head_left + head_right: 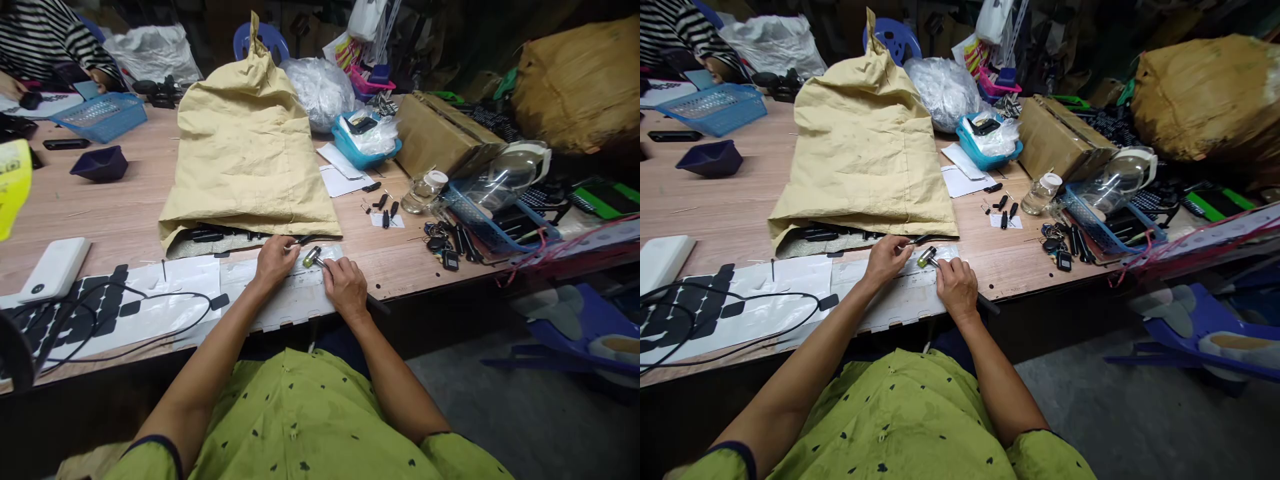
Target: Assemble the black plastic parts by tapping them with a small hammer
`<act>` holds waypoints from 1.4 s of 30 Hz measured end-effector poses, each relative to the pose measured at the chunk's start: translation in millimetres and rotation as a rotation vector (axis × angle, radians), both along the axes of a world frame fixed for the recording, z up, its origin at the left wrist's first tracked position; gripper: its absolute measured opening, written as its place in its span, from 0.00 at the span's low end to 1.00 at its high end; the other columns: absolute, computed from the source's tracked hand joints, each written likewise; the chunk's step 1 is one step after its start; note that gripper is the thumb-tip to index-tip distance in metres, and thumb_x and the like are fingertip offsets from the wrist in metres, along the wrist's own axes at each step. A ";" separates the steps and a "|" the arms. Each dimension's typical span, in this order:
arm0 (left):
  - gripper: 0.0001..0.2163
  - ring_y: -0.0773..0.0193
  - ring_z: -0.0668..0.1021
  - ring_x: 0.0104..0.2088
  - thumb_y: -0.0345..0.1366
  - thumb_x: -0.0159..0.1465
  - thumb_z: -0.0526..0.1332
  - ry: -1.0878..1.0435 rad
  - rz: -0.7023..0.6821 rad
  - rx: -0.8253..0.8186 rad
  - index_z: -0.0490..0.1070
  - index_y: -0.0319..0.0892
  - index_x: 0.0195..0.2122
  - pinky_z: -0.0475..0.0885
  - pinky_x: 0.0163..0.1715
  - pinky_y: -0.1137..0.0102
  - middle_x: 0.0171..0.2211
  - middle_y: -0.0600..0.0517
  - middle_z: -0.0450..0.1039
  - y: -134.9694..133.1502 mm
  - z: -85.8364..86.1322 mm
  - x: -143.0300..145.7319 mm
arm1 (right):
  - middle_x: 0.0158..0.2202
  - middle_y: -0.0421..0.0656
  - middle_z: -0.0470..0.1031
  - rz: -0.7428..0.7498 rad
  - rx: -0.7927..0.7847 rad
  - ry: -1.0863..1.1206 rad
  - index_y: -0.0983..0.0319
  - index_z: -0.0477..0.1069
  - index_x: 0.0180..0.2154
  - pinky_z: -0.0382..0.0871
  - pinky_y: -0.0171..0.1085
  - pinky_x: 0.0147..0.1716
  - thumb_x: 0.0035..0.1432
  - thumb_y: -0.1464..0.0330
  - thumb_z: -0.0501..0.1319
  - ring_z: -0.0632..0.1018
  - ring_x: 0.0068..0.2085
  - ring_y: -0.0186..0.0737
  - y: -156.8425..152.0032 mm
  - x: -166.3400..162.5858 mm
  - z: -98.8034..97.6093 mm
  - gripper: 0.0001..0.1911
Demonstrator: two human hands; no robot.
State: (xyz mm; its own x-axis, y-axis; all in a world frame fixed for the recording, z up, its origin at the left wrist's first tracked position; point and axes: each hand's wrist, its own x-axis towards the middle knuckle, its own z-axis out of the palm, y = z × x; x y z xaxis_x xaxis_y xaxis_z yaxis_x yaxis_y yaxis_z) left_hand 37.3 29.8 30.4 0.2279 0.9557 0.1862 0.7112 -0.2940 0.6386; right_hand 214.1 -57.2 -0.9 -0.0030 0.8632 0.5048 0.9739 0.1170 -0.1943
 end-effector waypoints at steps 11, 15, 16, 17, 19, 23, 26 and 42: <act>0.03 0.55 0.75 0.40 0.37 0.59 0.66 0.067 -0.032 0.040 0.76 0.46 0.32 0.71 0.39 0.64 0.34 0.50 0.76 9.1 -7.2 -6.0 | 0.34 0.45 0.71 -0.009 0.010 0.017 0.57 0.77 0.42 0.61 0.39 0.36 0.66 0.68 0.56 0.69 0.37 0.44 0.7 -1.8 -1.4 0.10; 0.04 0.59 0.75 0.35 0.36 0.58 0.67 -0.002 -0.039 -0.044 0.75 0.45 0.34 0.71 0.37 0.66 0.33 0.53 0.75 -24.6 -3.1 -39.1 | 0.33 0.45 0.71 -0.013 0.016 0.004 0.58 0.77 0.41 0.61 0.40 0.36 0.66 0.69 0.56 0.68 0.37 0.44 0.3 -1.1 -0.4 0.10; 0.04 0.60 0.75 0.34 0.36 0.58 0.66 -0.019 -0.045 -0.066 0.75 0.45 0.34 0.71 0.37 0.66 0.33 0.53 0.75 -33.2 -3.4 -45.0 | 0.33 0.45 0.71 -0.012 0.013 0.007 0.58 0.77 0.41 0.61 0.40 0.36 0.66 0.69 0.56 0.68 0.37 0.44 0.1 -0.6 -0.3 0.10; 0.04 0.60 0.75 0.34 0.36 0.58 0.66 -0.032 -0.053 -0.082 0.75 0.45 0.35 0.71 0.37 0.66 0.33 0.53 0.75 -40.9 -4.2 -49.5 | 0.34 0.45 0.71 -0.010 0.010 0.013 0.58 0.77 0.42 0.61 0.40 0.36 0.66 0.69 0.56 0.68 0.37 0.44 -0.1 0.0 -0.4 0.10; 0.04 0.59 0.75 0.35 0.35 0.59 0.65 -0.044 -0.064 -0.088 0.75 0.45 0.36 0.71 0.38 0.65 0.34 0.53 0.76 -52.4 -7.3 -54.0 | 0.34 0.46 0.71 -0.004 0.002 0.025 0.58 0.77 0.43 0.61 0.40 0.36 0.66 0.69 0.56 0.68 0.37 0.44 -0.4 1.3 -0.8 0.11; 0.05 0.57 0.75 0.38 0.34 0.59 0.65 -0.031 -0.073 -0.042 0.75 0.45 0.37 0.71 0.42 0.62 0.35 0.52 0.76 -58.3 -14.5 -51.4 | 0.34 0.45 0.72 0.002 0.017 0.010 0.58 0.77 0.43 0.61 0.39 0.35 0.66 0.68 0.56 0.68 0.37 0.44 0.8 4.7 -2.6 0.11; 0.06 0.56 0.75 0.38 0.36 0.58 0.66 -0.009 -0.076 -0.020 0.76 0.46 0.38 0.70 0.42 0.61 0.34 0.52 0.76 -55.3 -18.1 -47.4 | 0.34 0.45 0.73 0.017 0.032 0.014 0.57 0.77 0.42 0.62 0.39 0.35 0.66 0.68 0.56 0.69 0.36 0.44 3.1 8.5 -3.1 0.11; 0.04 0.58 0.75 0.35 0.35 0.57 0.68 -0.016 -0.043 -0.103 0.79 0.46 0.34 0.69 0.41 0.62 0.31 0.53 0.77 -49.2 -11.6 -36.0 | 0.35 0.44 0.78 0.282 -0.062 0.519 0.59 0.78 0.44 0.73 0.37 0.39 0.68 0.67 0.54 0.79 0.37 0.40 -29.4 -11.8 21.2 0.13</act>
